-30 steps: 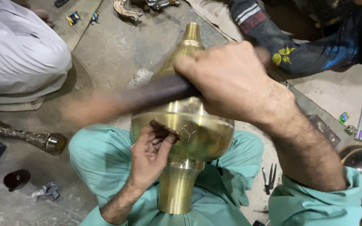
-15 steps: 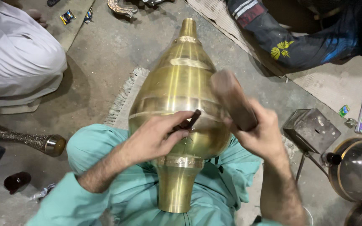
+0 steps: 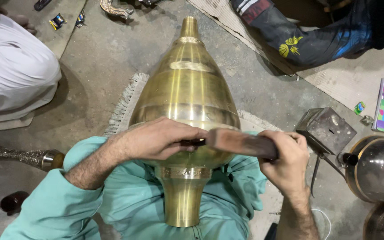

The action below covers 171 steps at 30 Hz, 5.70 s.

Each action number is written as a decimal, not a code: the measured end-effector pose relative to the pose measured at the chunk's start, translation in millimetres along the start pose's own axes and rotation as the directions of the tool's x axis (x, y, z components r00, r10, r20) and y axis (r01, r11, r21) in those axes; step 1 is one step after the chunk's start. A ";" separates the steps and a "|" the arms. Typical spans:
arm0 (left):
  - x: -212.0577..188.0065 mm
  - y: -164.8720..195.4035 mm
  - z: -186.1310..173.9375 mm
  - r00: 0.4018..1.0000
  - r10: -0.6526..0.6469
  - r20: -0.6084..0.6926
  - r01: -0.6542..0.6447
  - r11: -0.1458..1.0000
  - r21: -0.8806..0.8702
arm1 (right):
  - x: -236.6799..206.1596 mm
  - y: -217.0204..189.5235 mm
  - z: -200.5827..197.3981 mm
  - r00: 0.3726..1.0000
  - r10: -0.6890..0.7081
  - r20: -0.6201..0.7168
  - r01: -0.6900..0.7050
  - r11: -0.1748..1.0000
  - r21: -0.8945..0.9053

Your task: The person sits cross-legged on the floor with a large brass vessel on their lap, holding a chisel against the brass surface and striking it with a wooden mallet to carve decorative lines. They reposition the chisel around the marked area and continue hammering throughout the episode.

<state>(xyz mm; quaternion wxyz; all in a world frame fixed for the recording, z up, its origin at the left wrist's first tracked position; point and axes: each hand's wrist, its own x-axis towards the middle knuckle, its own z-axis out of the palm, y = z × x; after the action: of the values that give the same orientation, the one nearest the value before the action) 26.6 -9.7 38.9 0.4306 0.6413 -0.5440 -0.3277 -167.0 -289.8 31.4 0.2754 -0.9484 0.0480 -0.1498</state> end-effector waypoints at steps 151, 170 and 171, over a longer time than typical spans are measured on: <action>17.1 29.3 4.0 0.988 -0.087 0.130 0.078 0.994 0.077 | -34.1 38.5 13.2 0.994 0.007 -0.105 -0.003 0.999 0.041; -13.5 6.1 29.5 0.944 -0.224 -0.241 0.191 0.970 -0.152 | -71.7 46.2 52.5 0.835 0.467 0.290 -0.523 0.838 0.157; -17.5 5.1 33.4 0.926 -0.252 -0.280 0.210 0.962 -0.172 | -66.2 46.9 51.9 0.868 0.400 0.296 -0.457 0.875 0.157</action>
<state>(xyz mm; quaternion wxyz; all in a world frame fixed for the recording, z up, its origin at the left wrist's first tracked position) -8.6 0.8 28.9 0.5096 0.7118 -0.3689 -0.3124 -214.2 -291.5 -52.5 0.4099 -0.8880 0.2057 0.0338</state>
